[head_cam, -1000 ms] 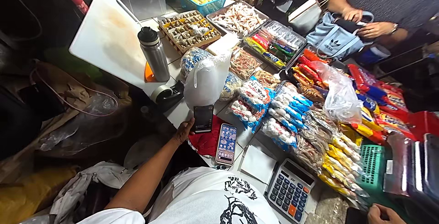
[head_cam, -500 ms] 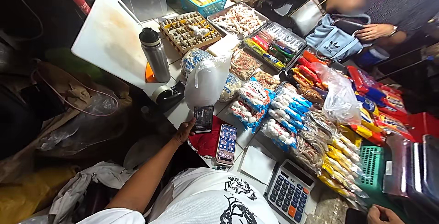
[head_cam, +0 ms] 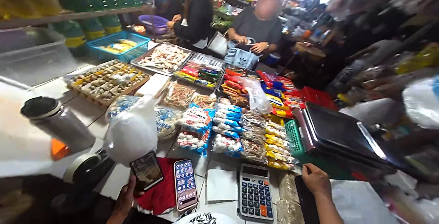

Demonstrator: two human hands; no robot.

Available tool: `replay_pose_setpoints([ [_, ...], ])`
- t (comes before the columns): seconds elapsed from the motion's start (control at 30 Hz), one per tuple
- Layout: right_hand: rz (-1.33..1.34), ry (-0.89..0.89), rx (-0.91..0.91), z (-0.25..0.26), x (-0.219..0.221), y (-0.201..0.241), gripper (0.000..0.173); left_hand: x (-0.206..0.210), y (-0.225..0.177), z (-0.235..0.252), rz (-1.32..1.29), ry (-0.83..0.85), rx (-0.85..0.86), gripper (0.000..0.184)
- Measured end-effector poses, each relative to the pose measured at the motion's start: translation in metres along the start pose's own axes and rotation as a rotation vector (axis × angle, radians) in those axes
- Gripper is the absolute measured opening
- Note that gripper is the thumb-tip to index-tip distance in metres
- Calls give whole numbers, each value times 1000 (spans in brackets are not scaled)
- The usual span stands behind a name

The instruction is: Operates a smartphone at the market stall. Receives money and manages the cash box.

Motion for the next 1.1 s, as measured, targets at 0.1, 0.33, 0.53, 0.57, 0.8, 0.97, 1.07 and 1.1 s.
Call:
replay_pose_setpoints([
  [0.1, 12, -17, -1, -1, 1, 1, 19, -1, 4, 1, -28, 9, 3, 77],
  [0.33, 8, -18, 7, -1, 2, 3, 18, -2, 1, 0, -40, 21, -1, 70],
  [0.53, 3, -27, -8, -2, 4, 3, 18, -2, 5, 2, -20, -9, 13, 79],
  [0.57, 3, -39, -22, -2, 4, 3, 18, 1, -6, -3, -10, -13, 8, 79],
  [0.8, -9, -45, -28, -2, 8, 2, 18, -4, 13, 7, -67, 9, 8, 80],
  [0.97, -8, -37, -44, -6, 4, 7, 21, -1, -4, 0, -63, 17, 1, 70],
  [1.07, -10, -6, -71, -8, 1, 13, 25, 0, -13, -5, -64, 28, -67, 65],
  [1.1, -11, -2, -77, -8, 0, 13, 26, 1, -15, -5, -58, 31, -81, 64],
])
Point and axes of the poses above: each hand's wrist, its own z-axis towards the middle knuckle, its own x-axis out of the palm, y = z × x, the point moved 5 cm from there along z, towards the middle knuckle, and after that the axes turned 3 degrees about -x, right-handed, at the moved point
